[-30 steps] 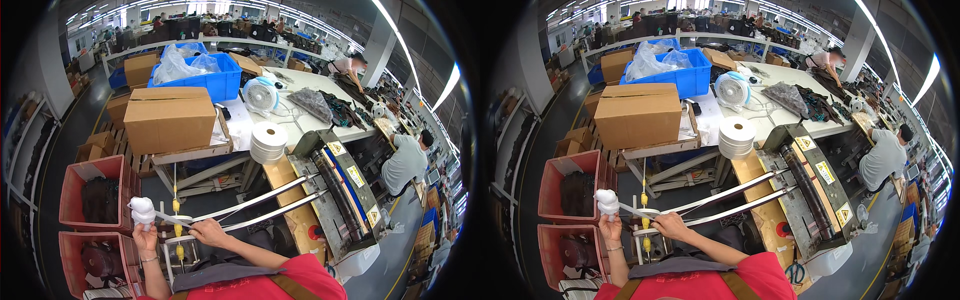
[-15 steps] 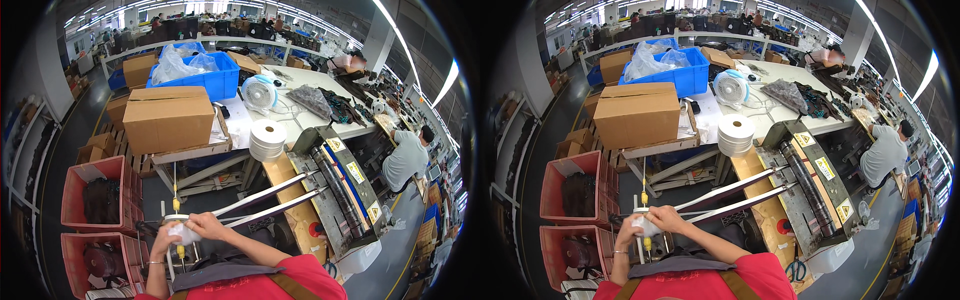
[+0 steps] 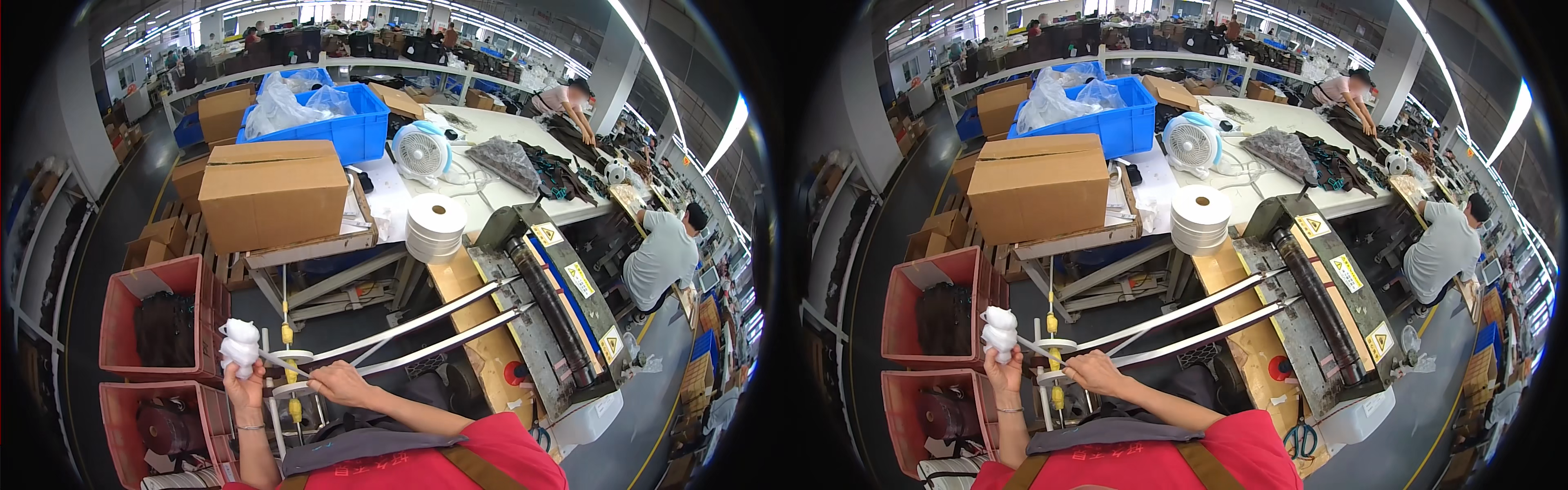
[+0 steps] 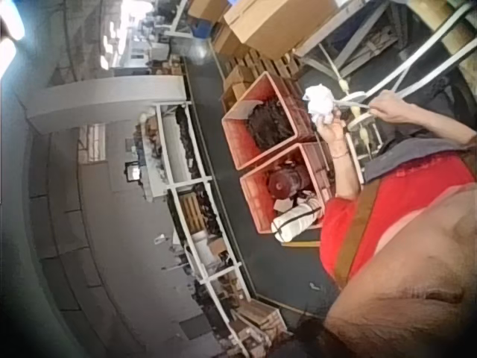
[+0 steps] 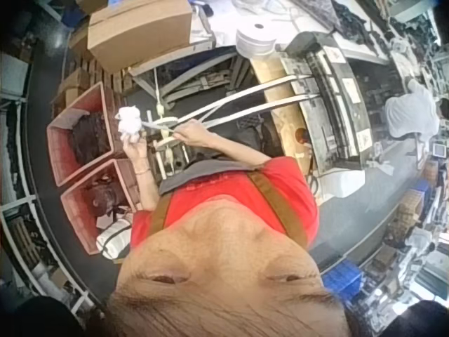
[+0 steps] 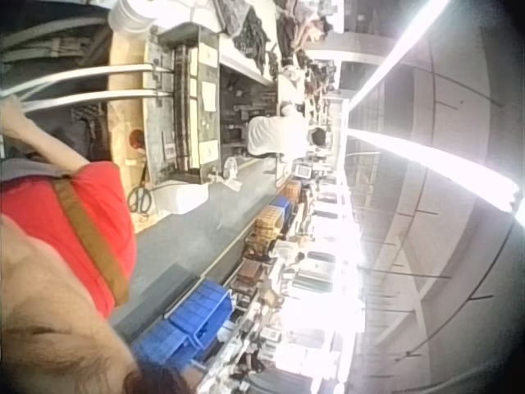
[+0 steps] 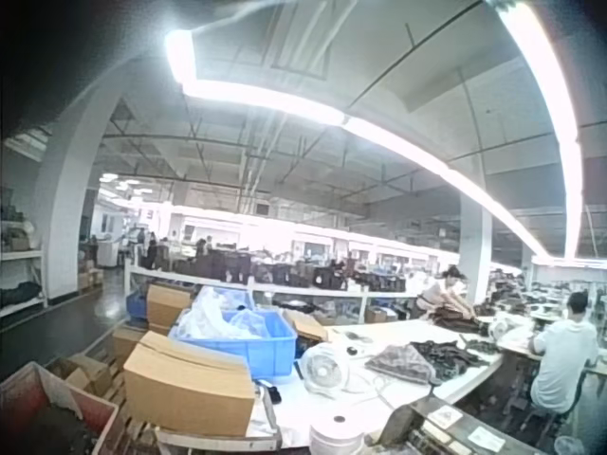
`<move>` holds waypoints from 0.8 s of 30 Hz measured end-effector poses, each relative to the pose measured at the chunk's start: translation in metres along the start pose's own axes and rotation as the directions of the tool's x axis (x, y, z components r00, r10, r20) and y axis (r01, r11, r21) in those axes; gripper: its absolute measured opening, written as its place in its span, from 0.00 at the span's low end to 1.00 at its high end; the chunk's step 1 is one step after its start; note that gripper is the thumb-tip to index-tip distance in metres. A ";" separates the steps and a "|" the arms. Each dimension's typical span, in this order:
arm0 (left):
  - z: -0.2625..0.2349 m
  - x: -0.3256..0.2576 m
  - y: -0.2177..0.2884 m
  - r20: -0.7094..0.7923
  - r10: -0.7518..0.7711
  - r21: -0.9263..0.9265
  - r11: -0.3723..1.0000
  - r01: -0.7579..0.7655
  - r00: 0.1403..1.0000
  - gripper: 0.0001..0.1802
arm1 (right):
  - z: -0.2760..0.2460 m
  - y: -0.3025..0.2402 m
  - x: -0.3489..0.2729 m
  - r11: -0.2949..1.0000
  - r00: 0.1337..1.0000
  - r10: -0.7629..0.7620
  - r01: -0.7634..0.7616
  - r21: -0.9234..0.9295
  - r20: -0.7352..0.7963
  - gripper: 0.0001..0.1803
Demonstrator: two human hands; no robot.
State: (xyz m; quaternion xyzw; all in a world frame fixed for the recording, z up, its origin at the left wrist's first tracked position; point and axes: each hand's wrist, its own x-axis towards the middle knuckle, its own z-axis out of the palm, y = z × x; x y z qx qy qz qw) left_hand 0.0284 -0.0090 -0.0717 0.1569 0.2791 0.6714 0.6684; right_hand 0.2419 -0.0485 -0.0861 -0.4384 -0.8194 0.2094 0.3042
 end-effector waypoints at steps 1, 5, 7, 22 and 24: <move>0.004 0.001 0.003 -0.023 0.064 0.075 0.995 -0.062 0.998 0.19 | -0.002 -0.003 0.000 1.000 1.000 -0.015 0.015 -0.019 0.020 0.15; 0.022 -0.003 -0.004 0.185 0.167 0.822 0.514 -0.246 0.968 0.20 | -0.014 -0.025 0.012 0.998 0.991 -0.055 0.053 0.023 0.120 0.15; 0.021 -0.009 -0.010 0.357 -0.153 0.915 0.254 -0.312 0.922 0.19 | -0.019 -0.029 0.021 0.993 0.993 -0.119 0.120 0.022 -0.025 0.16; -0.016 -0.013 -0.015 0.145 -0.289 -0.184 0.932 0.313 0.946 0.24 | -0.006 0.004 0.003 0.990 0.980 0.125 -0.112 0.084 -0.157 0.12; -0.016 -0.001 -0.007 0.115 -0.206 -0.132 0.967 0.220 0.972 0.24 | -0.005 0.008 0.001 0.993 0.982 0.115 -0.110 0.041 -0.153 0.11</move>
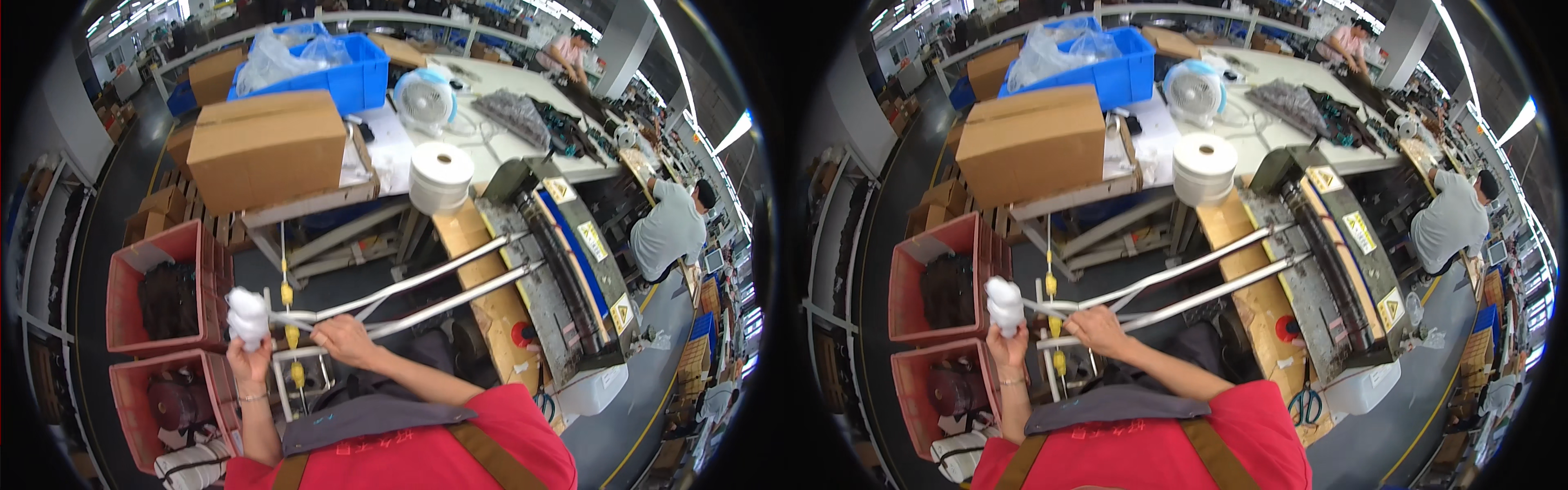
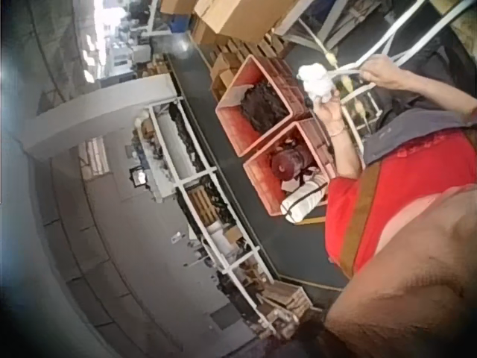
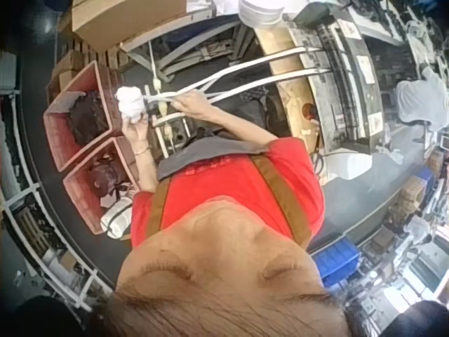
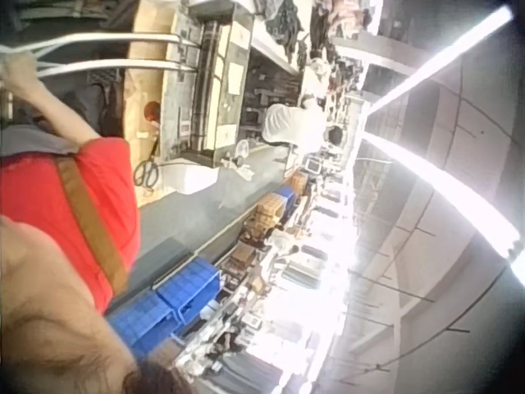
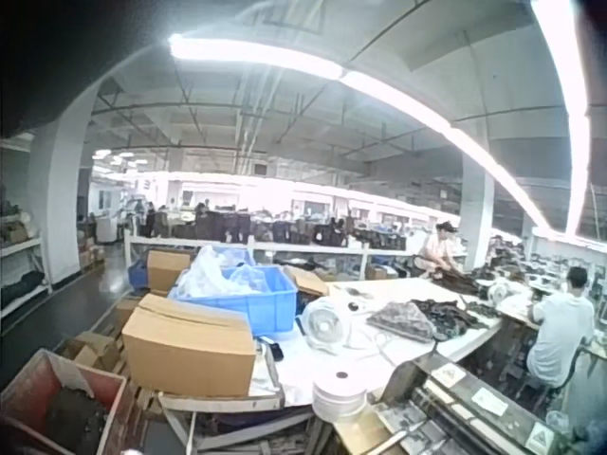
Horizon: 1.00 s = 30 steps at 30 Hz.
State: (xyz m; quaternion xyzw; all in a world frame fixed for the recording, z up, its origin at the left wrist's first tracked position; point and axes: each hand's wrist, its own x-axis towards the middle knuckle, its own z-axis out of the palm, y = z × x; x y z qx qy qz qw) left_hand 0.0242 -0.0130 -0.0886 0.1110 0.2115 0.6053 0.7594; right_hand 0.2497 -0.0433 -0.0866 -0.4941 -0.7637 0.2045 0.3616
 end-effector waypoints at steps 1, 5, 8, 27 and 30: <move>-0.015 0.002 0.008 0.046 -0.001 0.031 1.000 -0.001 0.999 0.25 | 0.000 0.000 0.000 1.000 1.000 -0.001 0.000 0.002 0.015 0.11; 0.009 -0.005 0.017 0.041 0.119 0.145 0.982 -0.124 0.992 0.27 | 0.001 -0.007 -0.006 0.991 0.995 -0.082 0.076 -0.111 -0.048 0.13; 0.023 -0.008 0.019 0.015 0.246 0.331 0.914 -0.237 0.969 0.28 | 0.002 -0.013 -0.008 0.988 0.996 -0.088 0.085 -0.130 -0.018 0.12; 0.013 0.001 0.001 0.026 -0.043 -0.022 0.999 0.043 0.999 0.33 | -0.017 0.003 -0.003 1.000 0.999 0.020 -0.019 0.012 -0.048 0.14; 0.033 0.007 0.016 0.017 0.156 0.128 0.979 -0.157 0.988 0.28 | -0.013 0.000 -0.003 1.000 1.000 -0.001 0.001 -0.018 -0.017 0.15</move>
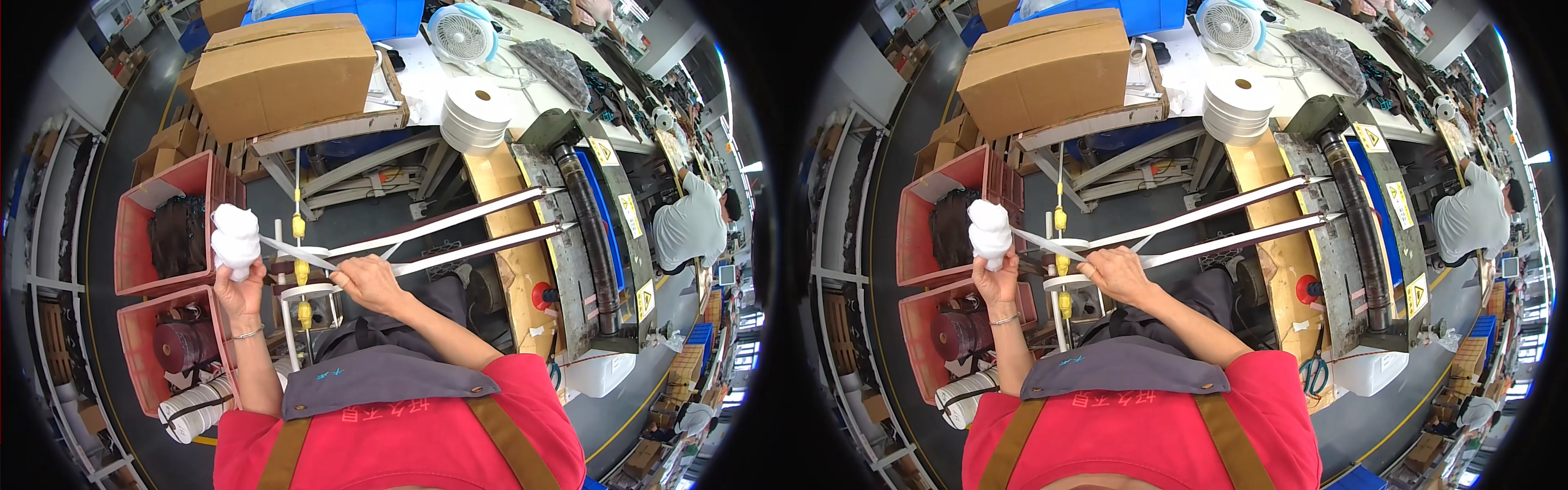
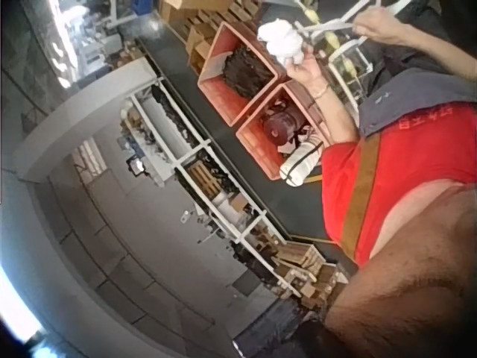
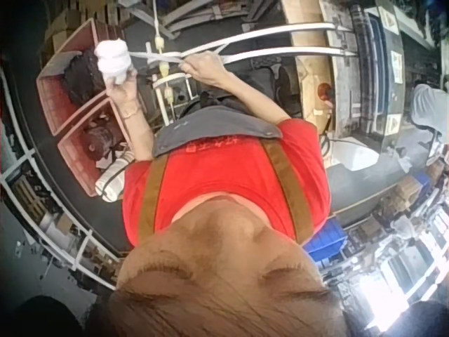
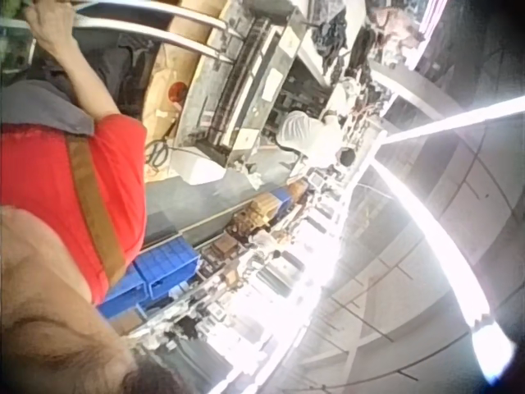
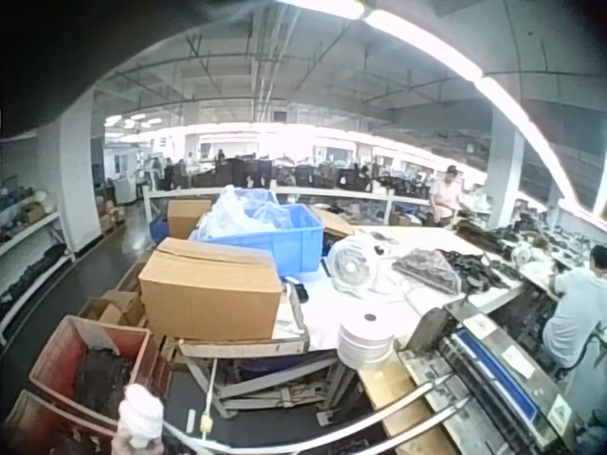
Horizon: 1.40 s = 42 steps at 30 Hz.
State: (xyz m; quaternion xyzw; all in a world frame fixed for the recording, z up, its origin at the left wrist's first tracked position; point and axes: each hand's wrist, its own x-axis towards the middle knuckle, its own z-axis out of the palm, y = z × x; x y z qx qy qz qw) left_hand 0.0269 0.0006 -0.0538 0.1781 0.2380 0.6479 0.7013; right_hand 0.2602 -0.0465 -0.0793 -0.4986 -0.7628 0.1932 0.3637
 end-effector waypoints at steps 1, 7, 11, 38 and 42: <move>0.011 0.001 0.001 0.005 0.078 0.217 0.973 -0.077 0.997 0.27 | 0.001 -0.003 0.000 1.000 1.000 -0.014 0.014 -0.019 0.023 0.14; 0.010 0.009 -0.033 0.272 -0.249 0.944 0.254 -0.209 0.929 0.22 | -0.004 -0.023 0.017 0.972 0.972 -0.235 0.235 -0.005 -0.028 0.13; -0.001 -0.017 -0.052 0.183 -0.783 0.720 0.518 0.462 0.594 0.28 | -0.003 -0.011 0.027 0.991 0.996 -0.082 0.086 0.104 -0.042 0.13; -0.018 0.011 0.033 0.022 0.054 -0.012 0.998 -0.054 0.998 0.26 | 0.004 -0.004 0.005 0.997 0.997 -0.051 0.055 -0.054 0.062 0.11; -0.017 0.011 0.033 -0.003 0.045 -0.010 0.999 -0.045 0.999 0.27 | 0.004 -0.008 0.002 1.000 0.996 -0.017 0.018 -0.017 0.093 0.11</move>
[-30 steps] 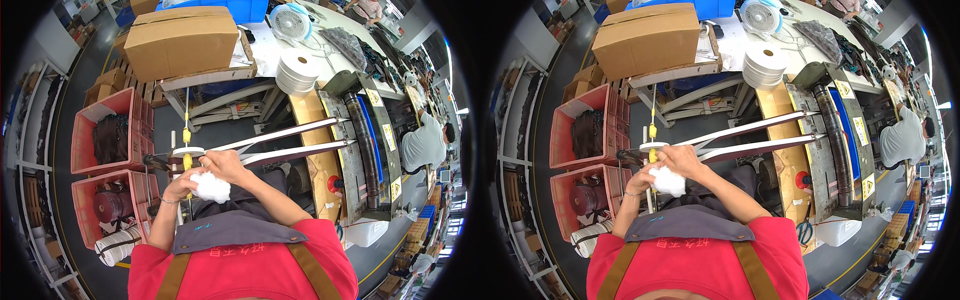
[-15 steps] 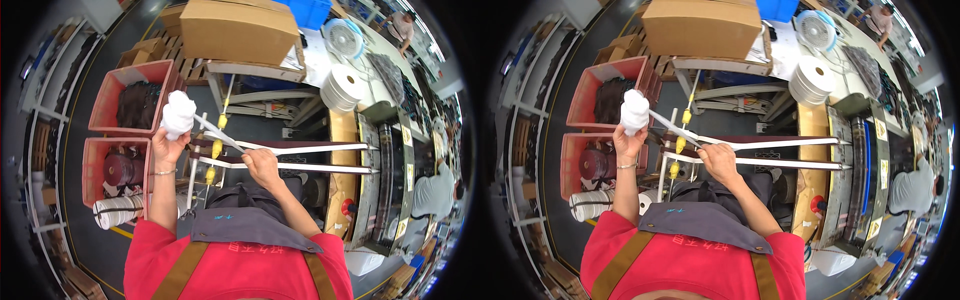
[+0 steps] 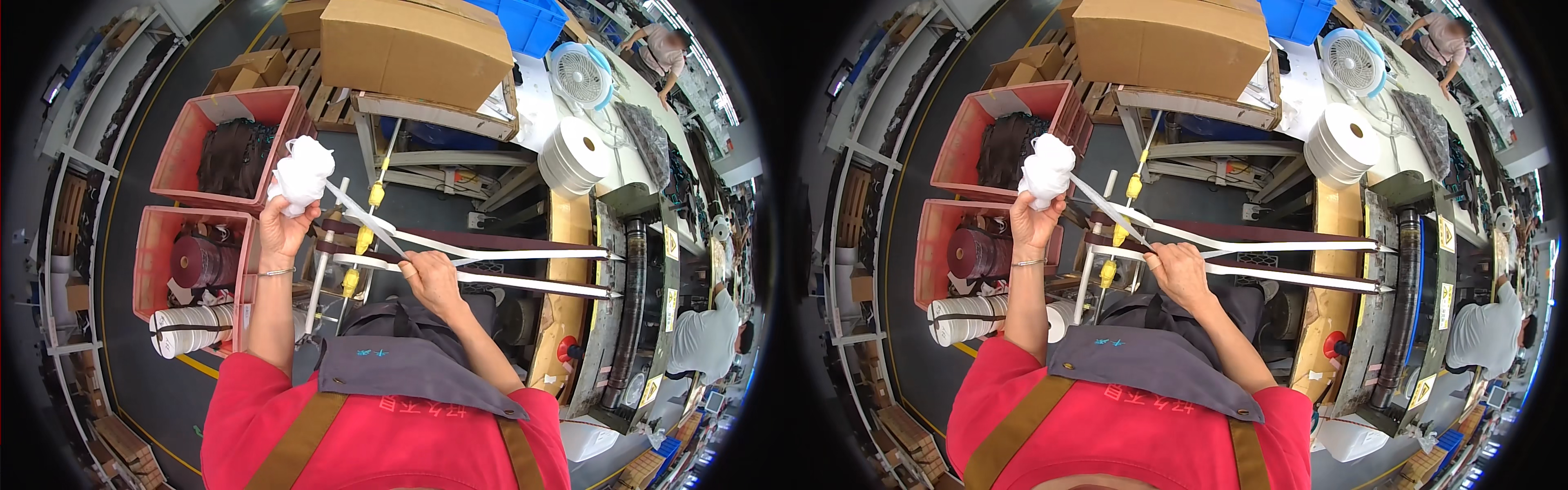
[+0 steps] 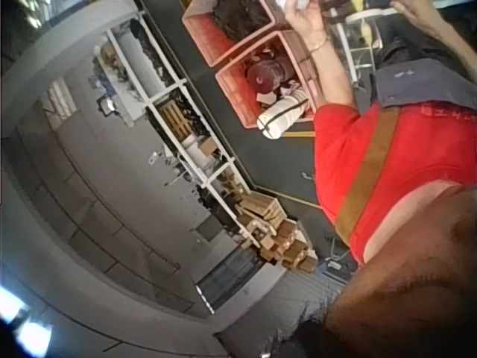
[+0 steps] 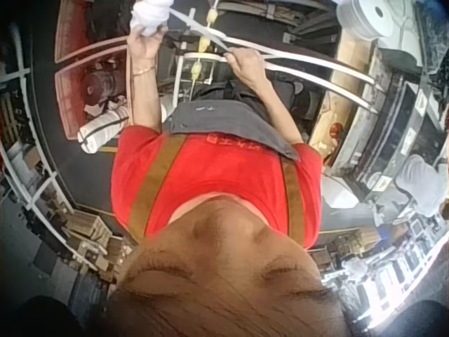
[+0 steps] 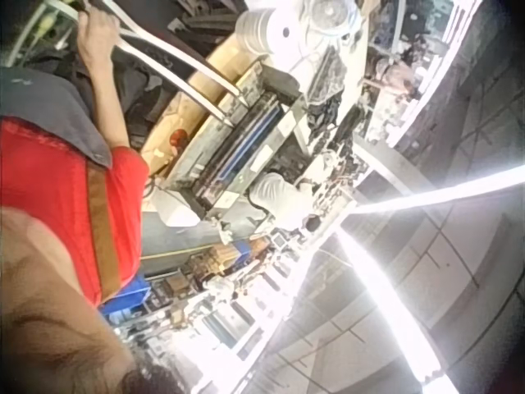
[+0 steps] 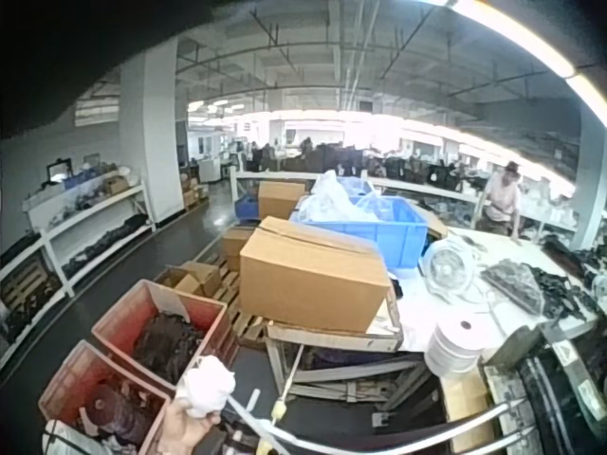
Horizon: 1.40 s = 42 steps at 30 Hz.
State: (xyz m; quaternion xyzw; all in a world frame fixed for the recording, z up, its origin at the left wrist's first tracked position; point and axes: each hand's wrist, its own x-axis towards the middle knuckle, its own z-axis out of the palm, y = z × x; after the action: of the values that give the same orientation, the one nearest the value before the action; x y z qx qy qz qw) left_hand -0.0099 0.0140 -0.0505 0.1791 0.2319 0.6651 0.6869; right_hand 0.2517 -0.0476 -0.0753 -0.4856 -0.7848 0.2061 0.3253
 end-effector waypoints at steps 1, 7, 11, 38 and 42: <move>-0.001 0.000 0.000 0.000 -0.005 0.002 1.000 0.005 1.000 0.27 | 0.000 -0.001 -0.001 1.000 1.000 0.006 -0.006 0.002 0.014 0.12; -0.003 0.002 -0.002 -0.031 0.042 0.086 0.995 -0.039 0.999 0.27 | 0.003 -0.002 -0.006 1.000 1.000 -0.023 0.023 0.011 0.013 0.11; 0.025 -0.002 -0.009 -0.035 0.204 0.551 0.821 -0.152 0.978 0.26 | 0.005 -0.010 -0.009 0.998 0.990 -0.065 0.066 -0.001 0.126 0.14; 0.030 -0.012 -0.059 0.089 0.050 0.856 0.506 -0.102 0.995 0.23 | 0.000 -0.008 0.001 0.989 0.989 -0.143 0.144 -0.031 0.022 0.13; 0.002 -0.013 -0.074 0.074 -0.551 0.910 0.378 0.170 0.831 0.20 | 0.000 -0.010 0.018 0.977 0.974 -0.209 0.212 0.030 -0.083 0.14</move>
State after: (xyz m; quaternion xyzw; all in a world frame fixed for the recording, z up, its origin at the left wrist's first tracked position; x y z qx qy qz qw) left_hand 0.0531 -0.0024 -0.0887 0.5683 0.4394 0.2330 0.6555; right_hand 0.2402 -0.0362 -0.0635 -0.4013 -0.8142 0.1661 0.3854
